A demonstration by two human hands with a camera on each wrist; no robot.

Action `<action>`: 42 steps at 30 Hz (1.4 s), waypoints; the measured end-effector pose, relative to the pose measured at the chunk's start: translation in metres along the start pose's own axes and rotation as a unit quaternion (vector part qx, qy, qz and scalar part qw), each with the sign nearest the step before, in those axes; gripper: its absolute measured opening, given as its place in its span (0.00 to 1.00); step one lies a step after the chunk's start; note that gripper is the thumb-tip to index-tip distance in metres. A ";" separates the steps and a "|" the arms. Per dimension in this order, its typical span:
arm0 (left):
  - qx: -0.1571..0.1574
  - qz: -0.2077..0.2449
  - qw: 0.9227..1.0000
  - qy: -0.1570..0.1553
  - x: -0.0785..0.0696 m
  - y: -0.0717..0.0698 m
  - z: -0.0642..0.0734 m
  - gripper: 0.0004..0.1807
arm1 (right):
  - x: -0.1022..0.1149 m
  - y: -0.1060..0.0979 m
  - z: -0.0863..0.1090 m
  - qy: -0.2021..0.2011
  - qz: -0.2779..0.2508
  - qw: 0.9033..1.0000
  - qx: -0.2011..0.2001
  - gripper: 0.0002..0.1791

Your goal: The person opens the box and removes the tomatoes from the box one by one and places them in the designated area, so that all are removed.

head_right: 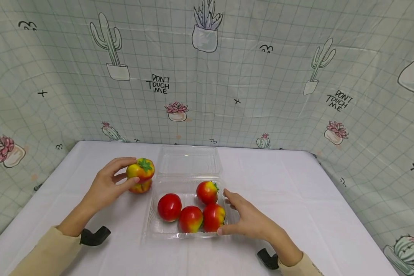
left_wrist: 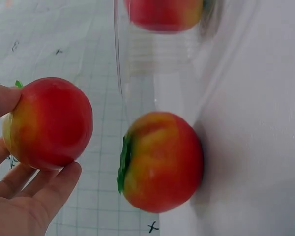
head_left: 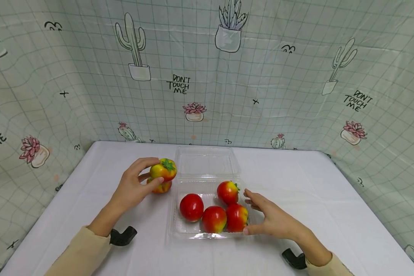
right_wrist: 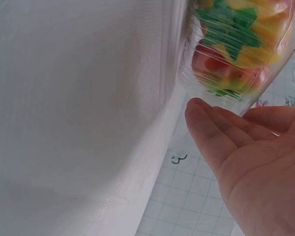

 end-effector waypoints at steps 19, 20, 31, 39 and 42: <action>-0.029 -0.050 0.998 -0.020 0.017 -0.029 0.009 0.23 | 0.001 0.000 -0.001 0.001 -0.001 1.000 0.002 0.58; -0.029 -0.051 0.998 -0.023 0.018 -0.031 0.009 0.23 | 0.001 0.000 -0.001 0.001 0.000 1.000 0.001 0.58; -0.038 -0.027 0.997 -0.061 0.036 -0.046 0.011 0.24 | 0.000 0.001 -0.001 0.006 -0.003 1.000 0.002 0.58; -0.028 -0.028 0.996 -0.081 0.045 -0.053 0.014 0.25 | 0.000 0.001 -0.001 0.007 -0.004 1.000 0.002 0.58; -0.021 -0.029 0.996 -0.086 0.049 -0.054 0.015 0.25 | -0.001 0.001 -0.001 0.006 -0.003 1.000 0.001 0.58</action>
Point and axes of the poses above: each hand's wrist, its own z-axis away from the middle knuckle, its own y-axis out of the palm, x = y × z, the point moved 2 cm from there along -z, towards the middle knuckle, and after that the axes turned 10 degrees about y, right-handed, at the moved point
